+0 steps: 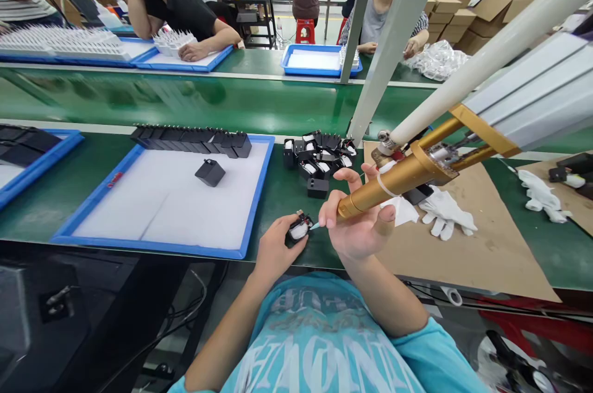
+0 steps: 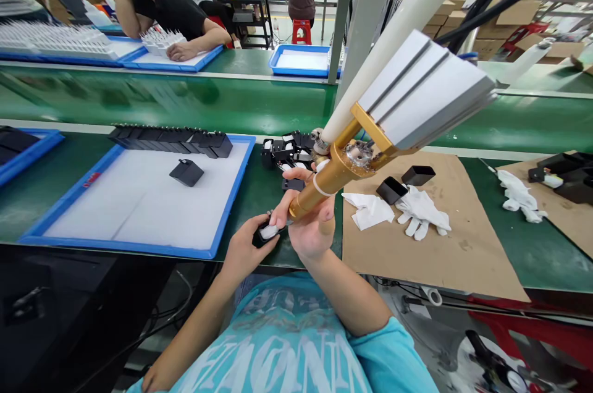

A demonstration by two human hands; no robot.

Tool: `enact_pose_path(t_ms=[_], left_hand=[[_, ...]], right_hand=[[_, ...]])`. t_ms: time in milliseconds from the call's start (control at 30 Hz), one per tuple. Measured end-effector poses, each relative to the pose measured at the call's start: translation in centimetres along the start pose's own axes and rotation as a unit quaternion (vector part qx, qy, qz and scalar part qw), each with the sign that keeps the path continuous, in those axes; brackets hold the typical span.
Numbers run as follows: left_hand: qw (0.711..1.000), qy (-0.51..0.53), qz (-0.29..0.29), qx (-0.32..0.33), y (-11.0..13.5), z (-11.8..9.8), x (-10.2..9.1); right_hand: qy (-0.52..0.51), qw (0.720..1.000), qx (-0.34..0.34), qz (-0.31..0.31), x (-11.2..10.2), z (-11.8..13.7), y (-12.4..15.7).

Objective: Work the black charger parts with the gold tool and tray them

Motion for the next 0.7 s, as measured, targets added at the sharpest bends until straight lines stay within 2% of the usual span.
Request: enact_pose_path(t_ms=[167, 300, 367, 467, 633, 700], left_hand=[[0.996, 0.075, 0.039, -0.037, -0.7, 1.3, -0.9], [0.98, 0.175, 0.089, -0.044, -2.1, 1.1, 0.1], [0.978, 0.189, 0.085, -0.033, -2.5, 0.9, 0.4], [0.991, 0.121, 0.058, -0.002, -2.4, 0.3, -0.2], [0.991, -0.035, 0.107, 0.071, -1.2, -1.9, -0.7], [0.989, -0.081, 0.092, 0.081, -0.9, -2.3, -0.7]], right_hand=[[0.021, 1.0, -0.008, -0.018, -1.1, 0.5, 0.1], [0.008, 1.0, -0.013, -0.017, -1.6, 0.6, 0.2], [-0.004, 1.0, -0.018, -0.004, -1.6, 0.7, 0.2], [-0.014, 1.0, -0.027, 0.009, -1.7, 0.9, 0.3], [-0.016, 0.999, -0.03, 0.007, -2.1, 1.2, 0.4], [-0.014, 1.0, -0.027, 0.002, -2.3, 1.2, 0.5]])
Point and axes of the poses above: each hand's wrist, its own y-axis away from the middle knuckle, its own x-axis out of the palm, z = x × y, the point moved 7 cm from there along -y, towards the middle knuckle, and after that the axes turned 14 degrees about z, right-handed, at the moved point
